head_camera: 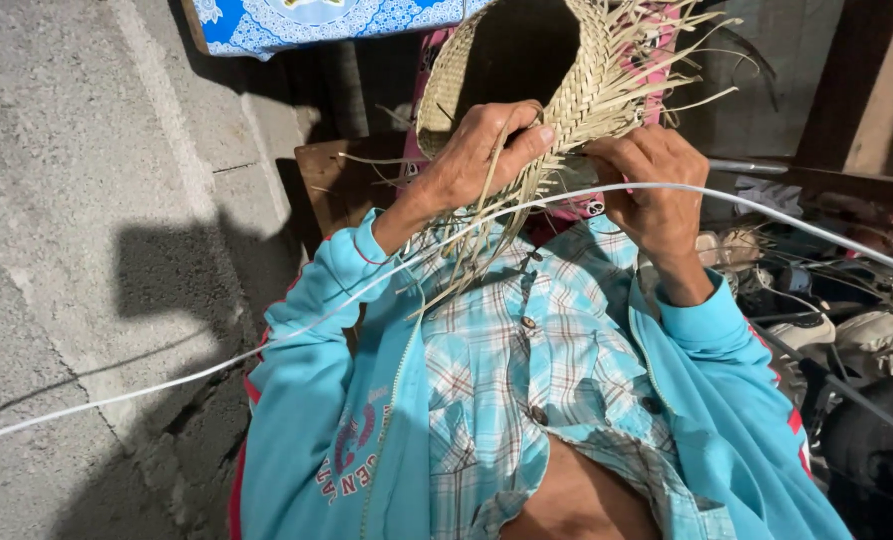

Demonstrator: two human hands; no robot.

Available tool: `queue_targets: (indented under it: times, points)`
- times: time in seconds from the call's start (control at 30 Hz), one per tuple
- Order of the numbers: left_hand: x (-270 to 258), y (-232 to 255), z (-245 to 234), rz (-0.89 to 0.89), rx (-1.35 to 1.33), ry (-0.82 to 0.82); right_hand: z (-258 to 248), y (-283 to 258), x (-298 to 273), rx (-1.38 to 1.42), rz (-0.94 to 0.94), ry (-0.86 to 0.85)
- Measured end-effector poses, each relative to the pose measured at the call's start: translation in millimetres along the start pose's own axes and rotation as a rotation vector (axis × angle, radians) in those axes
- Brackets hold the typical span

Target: The person is weaving a hat using dried straw or grass strands, carefully tucking and pulling them to form the structure.

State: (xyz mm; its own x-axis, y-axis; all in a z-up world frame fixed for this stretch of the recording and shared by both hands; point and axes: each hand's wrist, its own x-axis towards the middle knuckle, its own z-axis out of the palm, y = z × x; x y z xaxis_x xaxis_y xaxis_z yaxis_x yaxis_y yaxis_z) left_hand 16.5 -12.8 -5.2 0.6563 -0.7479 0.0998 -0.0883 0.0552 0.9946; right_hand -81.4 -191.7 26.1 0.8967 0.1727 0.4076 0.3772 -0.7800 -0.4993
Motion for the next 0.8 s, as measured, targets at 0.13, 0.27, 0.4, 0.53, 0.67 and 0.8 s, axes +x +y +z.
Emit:
queue_targets:
  times: [0.13, 0.27, 0.4, 0.53, 0.67, 0.8]
  points:
    - [-0.6, 3.7, -0.4, -0.013, 0.016, 0.008, -1.3, -1.3, 2.0, -0.004, -0.012, 0.010]
    - [-0.1, 2.1, 0.7, 0.004, -0.004, -0.007, -5.5, -5.3, -0.2, 0.000, -0.019, 0.012]
    - [0.9, 8.5, 0.5, -0.012, 0.002, -0.011, -3.2, -10.7, 3.7, -0.038, -0.019, 0.010]
    - [1.7, 2.5, 0.2, 0.009, 0.008, -0.025, 0.2, -9.5, 5.7, 0.032, 0.012, 0.009]
    - [3.3, 14.9, -1.5, 0.040, 0.055, -0.025, 1.8, -14.8, 9.2, 0.143, 0.086, -0.034]
    - [18.1, 62.4, 2.6, -0.073, 0.151, -0.090, -14.0, -17.1, 17.8, 0.209, 0.073, 0.009]
